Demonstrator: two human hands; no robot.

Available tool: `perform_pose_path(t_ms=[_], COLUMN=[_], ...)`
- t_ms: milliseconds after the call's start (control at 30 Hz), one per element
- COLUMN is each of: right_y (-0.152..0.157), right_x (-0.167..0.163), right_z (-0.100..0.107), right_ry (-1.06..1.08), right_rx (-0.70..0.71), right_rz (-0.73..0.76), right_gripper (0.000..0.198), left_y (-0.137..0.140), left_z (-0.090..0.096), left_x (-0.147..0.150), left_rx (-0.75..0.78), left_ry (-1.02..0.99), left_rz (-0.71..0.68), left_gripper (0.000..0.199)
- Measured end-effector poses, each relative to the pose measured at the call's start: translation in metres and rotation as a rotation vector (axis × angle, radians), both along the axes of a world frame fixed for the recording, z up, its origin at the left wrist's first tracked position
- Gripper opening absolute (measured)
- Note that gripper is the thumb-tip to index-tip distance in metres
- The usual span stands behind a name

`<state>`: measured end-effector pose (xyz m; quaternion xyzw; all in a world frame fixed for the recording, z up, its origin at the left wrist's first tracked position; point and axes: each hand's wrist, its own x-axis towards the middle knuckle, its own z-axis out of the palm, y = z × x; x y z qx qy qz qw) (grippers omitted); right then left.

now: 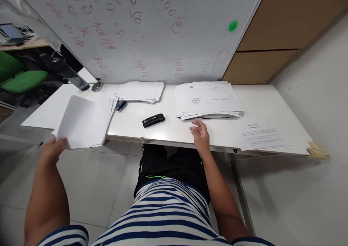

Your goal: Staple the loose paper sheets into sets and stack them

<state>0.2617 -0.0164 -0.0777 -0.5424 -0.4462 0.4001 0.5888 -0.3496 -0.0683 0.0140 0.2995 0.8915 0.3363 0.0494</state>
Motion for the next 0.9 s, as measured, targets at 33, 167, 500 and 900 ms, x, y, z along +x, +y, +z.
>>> perform_pose_path(t_ms=[33,167,500,900], right_y=[0.000,0.001,0.001,0.100], right_x=[0.000,0.000,-0.002,0.015], right_z=[-0.001,-0.002,-0.004,0.019], right_ry=[-0.004,-0.013,-0.053,-1.189], right_rx=[0.000,0.004,0.003,0.109], right_rz=[-0.002,-0.005,-0.020,0.004], right_gripper=[0.047,0.047,0.044,0.061], left_y=[0.003,0.015,0.026,0.068], left_z=[0.000,0.000,-0.025,-0.037], left_x=[0.001,0.005,0.037,0.376], left_rx=[-0.049,-0.164,0.032,0.278], left_ry=[0.009,0.110,0.422,0.493], left_rz=[0.014,0.062,0.158,-1.062], left_gripper=[0.014,0.023,0.058,0.041])
